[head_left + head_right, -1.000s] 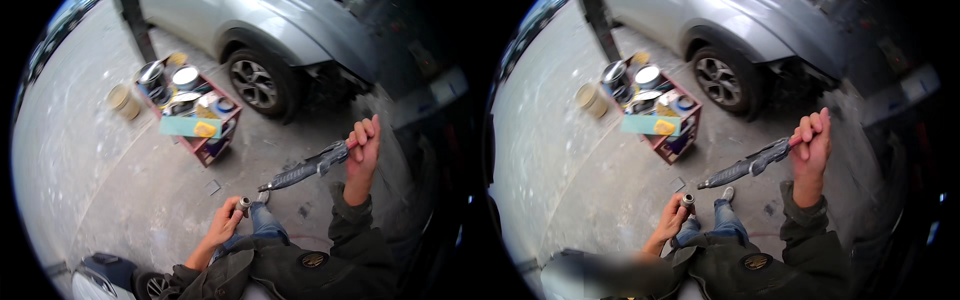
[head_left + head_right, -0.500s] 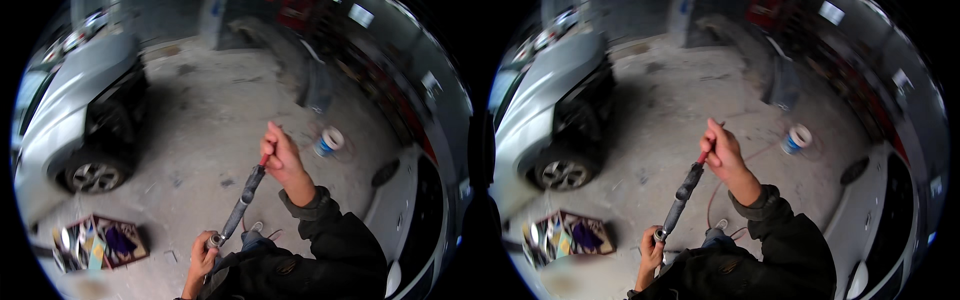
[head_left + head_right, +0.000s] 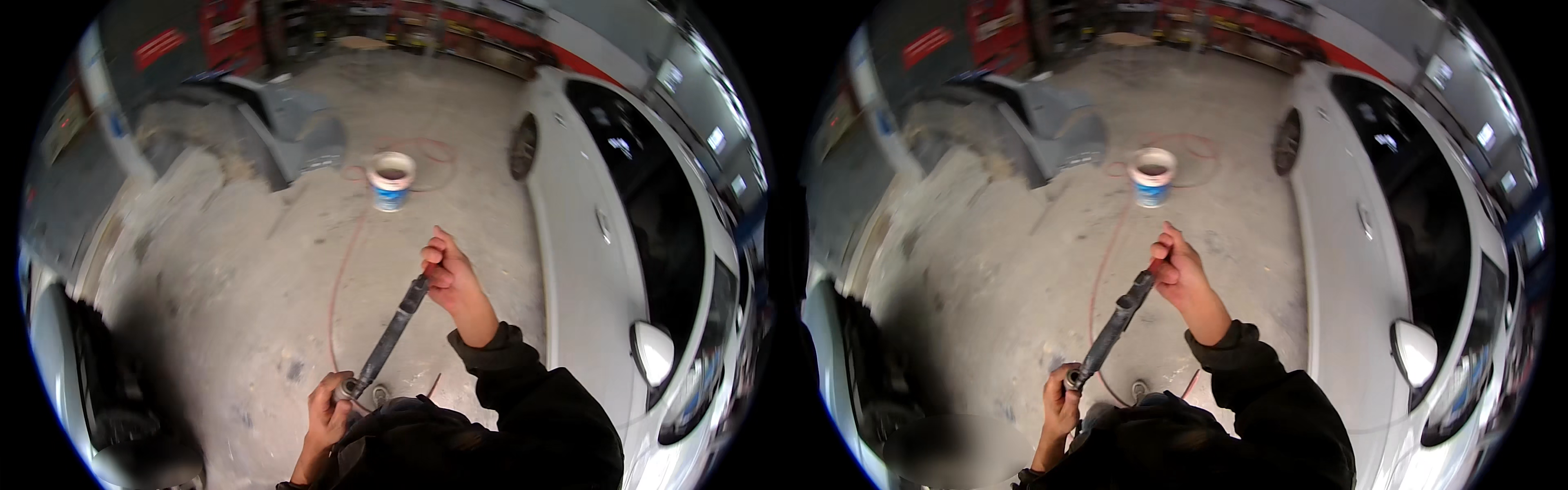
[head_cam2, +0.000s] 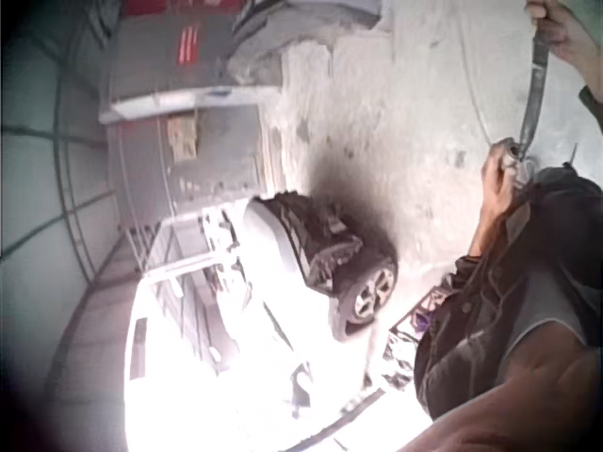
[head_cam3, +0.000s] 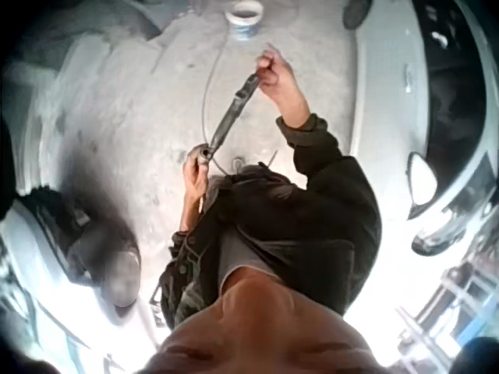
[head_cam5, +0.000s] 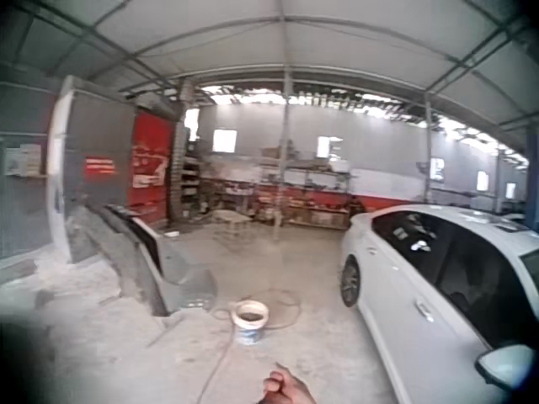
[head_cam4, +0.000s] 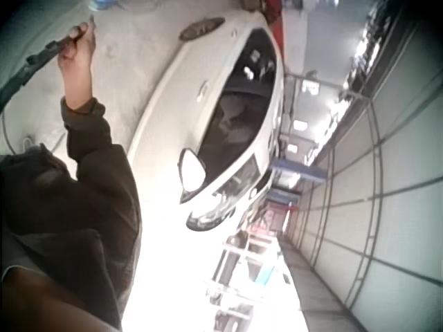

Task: The person wipes a detached car bumper with a cloth, then uses a pneumatic air gun to blow dust off the bumper. They retrieve sandpaper and apply filler paste to it before sanding a damaged area on the front of a silver car.

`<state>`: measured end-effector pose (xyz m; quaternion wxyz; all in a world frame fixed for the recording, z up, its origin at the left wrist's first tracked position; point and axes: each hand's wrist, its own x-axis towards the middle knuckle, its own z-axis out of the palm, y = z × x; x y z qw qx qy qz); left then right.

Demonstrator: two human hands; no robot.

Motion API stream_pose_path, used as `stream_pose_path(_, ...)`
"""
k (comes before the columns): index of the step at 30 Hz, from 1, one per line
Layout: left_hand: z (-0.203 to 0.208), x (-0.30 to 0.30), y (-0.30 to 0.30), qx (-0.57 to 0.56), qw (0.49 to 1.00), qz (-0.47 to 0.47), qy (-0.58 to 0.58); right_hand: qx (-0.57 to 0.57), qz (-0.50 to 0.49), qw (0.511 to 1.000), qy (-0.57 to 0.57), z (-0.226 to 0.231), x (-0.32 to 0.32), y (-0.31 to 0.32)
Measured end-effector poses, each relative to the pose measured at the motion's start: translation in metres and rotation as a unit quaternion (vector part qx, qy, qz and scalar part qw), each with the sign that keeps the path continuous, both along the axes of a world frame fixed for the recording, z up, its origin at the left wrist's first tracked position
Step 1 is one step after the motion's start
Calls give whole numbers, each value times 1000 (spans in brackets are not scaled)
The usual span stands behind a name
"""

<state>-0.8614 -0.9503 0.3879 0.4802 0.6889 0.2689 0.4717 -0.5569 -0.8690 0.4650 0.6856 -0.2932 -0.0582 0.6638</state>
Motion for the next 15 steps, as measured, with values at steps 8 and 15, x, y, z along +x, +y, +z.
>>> stream_pose_path(8, -1, 154, 116, 22, 975, -213, 51, 68, -239, 968, -43, -28, 171, -32)
stream_pose_path(15, -6, 285, 242, -41, 931, -360, 30, 111, -354, 928, -37, -20, 269, 13)
